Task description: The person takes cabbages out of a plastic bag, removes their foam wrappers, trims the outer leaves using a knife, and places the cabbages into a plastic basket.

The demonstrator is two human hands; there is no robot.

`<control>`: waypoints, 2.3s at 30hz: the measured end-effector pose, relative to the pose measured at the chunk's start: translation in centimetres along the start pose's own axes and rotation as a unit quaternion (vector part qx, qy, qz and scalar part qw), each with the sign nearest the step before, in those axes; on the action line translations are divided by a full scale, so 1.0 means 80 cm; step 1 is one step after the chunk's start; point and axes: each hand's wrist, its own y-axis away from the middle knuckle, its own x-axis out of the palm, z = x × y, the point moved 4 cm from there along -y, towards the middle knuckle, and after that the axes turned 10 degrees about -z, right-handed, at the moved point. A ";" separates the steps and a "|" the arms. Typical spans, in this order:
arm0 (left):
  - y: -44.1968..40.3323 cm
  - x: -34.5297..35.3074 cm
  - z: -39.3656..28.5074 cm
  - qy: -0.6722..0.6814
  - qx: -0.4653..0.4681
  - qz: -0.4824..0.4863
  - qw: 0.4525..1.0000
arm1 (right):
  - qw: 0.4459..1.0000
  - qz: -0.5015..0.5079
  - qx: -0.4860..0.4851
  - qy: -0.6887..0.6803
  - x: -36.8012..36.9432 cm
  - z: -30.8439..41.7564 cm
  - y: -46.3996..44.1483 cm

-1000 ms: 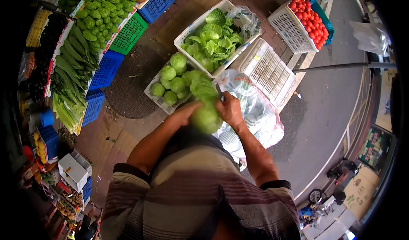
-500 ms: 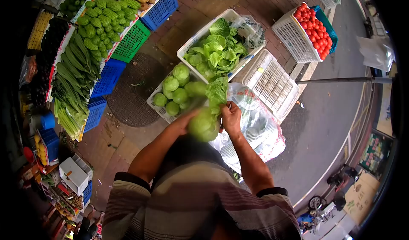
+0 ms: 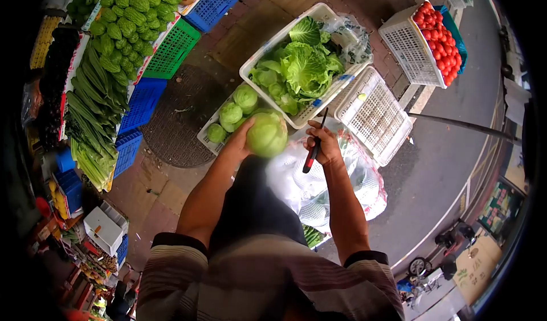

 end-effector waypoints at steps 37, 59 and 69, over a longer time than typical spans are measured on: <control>-0.270 -0.032 0.023 -0.074 0.068 -0.176 0.979 | 0.666 0.061 -0.391 0.632 -0.017 -0.114 -0.272; -0.286 -0.036 0.037 -0.165 0.181 -0.203 0.948 | 0.518 0.058 -0.246 0.817 -0.046 -0.146 -0.327; -0.217 0.014 0.008 -0.058 0.161 -0.068 0.983 | 0.667 -0.137 -0.283 0.676 -0.049 -0.087 -0.295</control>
